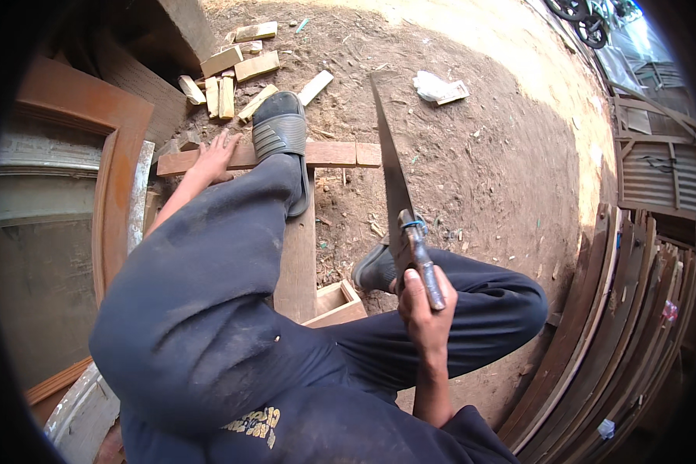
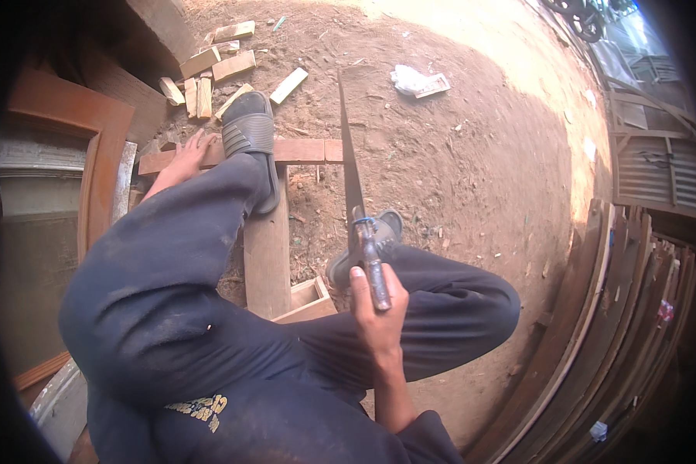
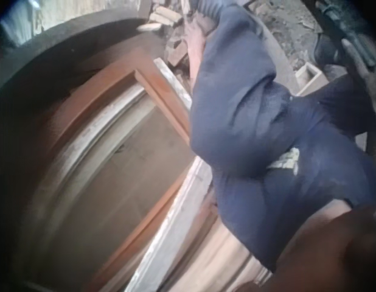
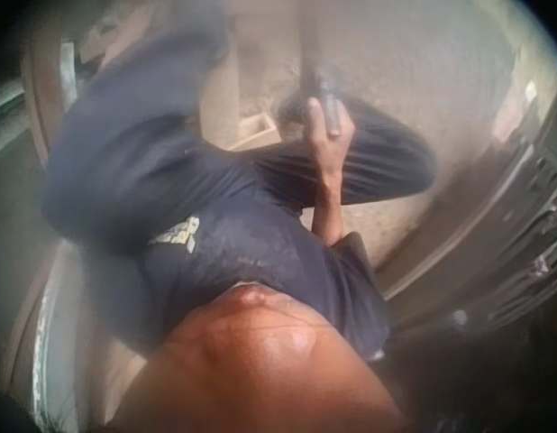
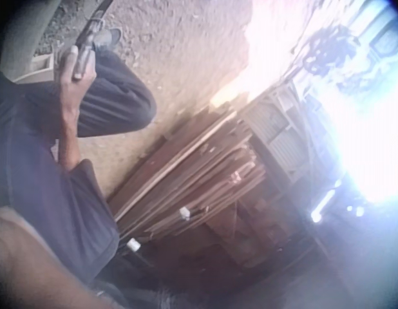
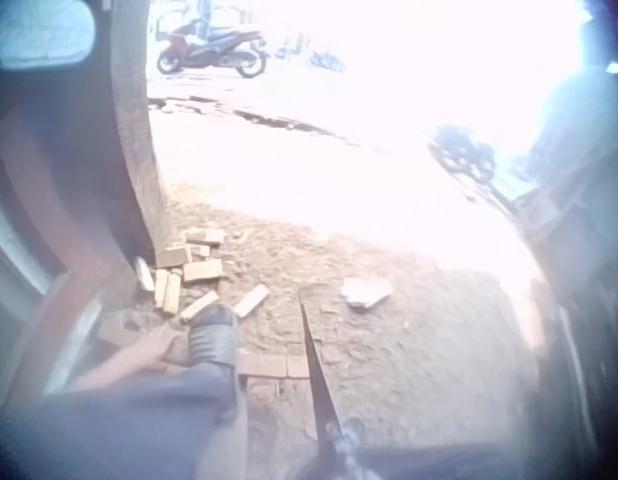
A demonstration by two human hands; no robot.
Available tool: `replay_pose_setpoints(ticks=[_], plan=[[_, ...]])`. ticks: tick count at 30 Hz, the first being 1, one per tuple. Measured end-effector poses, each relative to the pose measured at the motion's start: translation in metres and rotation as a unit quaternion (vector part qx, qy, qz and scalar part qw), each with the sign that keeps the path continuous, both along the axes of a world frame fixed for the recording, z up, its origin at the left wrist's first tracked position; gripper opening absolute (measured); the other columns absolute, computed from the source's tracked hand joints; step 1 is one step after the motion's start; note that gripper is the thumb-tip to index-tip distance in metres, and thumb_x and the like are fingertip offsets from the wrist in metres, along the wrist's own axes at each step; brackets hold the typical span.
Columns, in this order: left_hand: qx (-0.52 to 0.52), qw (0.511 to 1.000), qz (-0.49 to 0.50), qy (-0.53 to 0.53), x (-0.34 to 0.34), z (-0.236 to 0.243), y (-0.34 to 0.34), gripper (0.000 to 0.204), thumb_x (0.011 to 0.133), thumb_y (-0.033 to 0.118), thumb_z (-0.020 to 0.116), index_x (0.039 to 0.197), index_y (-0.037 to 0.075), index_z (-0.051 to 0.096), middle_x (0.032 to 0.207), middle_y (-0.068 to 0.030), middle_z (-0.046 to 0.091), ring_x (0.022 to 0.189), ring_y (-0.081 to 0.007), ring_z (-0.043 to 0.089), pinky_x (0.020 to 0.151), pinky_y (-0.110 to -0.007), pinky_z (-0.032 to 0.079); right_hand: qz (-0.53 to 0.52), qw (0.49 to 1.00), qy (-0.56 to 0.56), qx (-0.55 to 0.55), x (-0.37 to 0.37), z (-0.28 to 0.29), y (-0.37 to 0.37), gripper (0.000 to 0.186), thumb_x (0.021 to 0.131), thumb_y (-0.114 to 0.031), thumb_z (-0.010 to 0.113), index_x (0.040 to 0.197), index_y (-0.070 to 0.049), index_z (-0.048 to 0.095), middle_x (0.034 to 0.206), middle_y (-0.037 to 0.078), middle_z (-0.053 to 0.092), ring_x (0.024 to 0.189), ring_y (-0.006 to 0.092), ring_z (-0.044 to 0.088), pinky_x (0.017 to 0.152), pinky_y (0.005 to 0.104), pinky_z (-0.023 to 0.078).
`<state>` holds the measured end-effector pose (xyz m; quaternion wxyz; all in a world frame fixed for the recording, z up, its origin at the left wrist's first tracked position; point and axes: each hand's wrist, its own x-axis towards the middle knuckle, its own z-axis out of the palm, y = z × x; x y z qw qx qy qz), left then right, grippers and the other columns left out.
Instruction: The person sits on the ground and uses a hand saw to cut a thin wooden strip into smaller pieces. They hold the wood with their left hand and saw with their right, repeatedly cutting and separating the pieces.
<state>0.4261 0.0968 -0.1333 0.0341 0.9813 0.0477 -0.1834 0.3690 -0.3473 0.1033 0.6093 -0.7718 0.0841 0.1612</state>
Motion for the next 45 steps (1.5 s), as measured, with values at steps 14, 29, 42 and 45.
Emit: replay_pose_setpoints(ticks=[14, 29, 42, 45], plan=[[0.022, 0.991, -0.114, 0.061, 0.246, 0.175, -0.055, 0.036, 0.078, 0.025, 0.061, 0.105, 0.002, 0.067, 0.101, -0.0218, 0.067, 0.095, -0.0344, 0.064, 0.085, -0.04, 0.051, -0.219, 0.965, -0.057, 0.13, 0.063, 0.034, -0.028, 0.015, 0.096, -0.015, 0.052, 0.087, -0.004, 0.05, 0.057, -0.002, 0.034, 0.043, 0.006, 0.033, 0.039, 0.0212, 0.03], [0.015, 0.976, 0.212, -0.042, 0.233, -0.096, -0.108, 0.054, 0.08, 0.036, 0.069, 0.12, 0.002, 0.055, 0.117, -0.0231, 0.06, 0.107, -0.0358, 0.061, 0.092, -0.044, 0.05, -0.345, 0.925, 0.023, 0.157, 0.05, 0.029, -0.048, 0.016, 0.089, -0.012, 0.053, 0.084, -0.001, 0.042, 0.051, 0.0, 0.034, 0.039, 0.0075, 0.031, 0.033, 0.0231, 0.029], [-0.336, 0.934, 0.066, -0.098, 0.181, 0.018, -0.179, 0.06, 0.087, 0.044, 0.058, 0.125, 0.0, 0.045, 0.108, -0.0238, 0.061, 0.099, -0.0348, 0.062, 0.091, -0.044, 0.047, -0.288, 0.928, 0.035, 0.235, 0.049, 0.04, -0.046, 0.013, 0.092, -0.011, 0.051, 0.085, -0.002, 0.045, 0.053, -0.001, 0.032, 0.041, 0.0073, 0.031, 0.037, 0.0236, 0.031], [-0.357, 0.916, 0.115, -0.143, 0.149, 0.021, -0.211, 0.051, 0.088, 0.033, 0.052, 0.123, 0.0, 0.035, 0.102, -0.0298, 0.06, 0.095, -0.043, 0.06, 0.088, -0.052, 0.046, -0.287, 0.925, 0.026, 0.247, 0.046, 0.038, -0.05, 0.011, 0.093, -0.011, 0.051, 0.089, -0.002, 0.047, 0.054, -0.001, 0.033, 0.042, 0.0073, 0.033, 0.037, 0.0236, 0.031]])
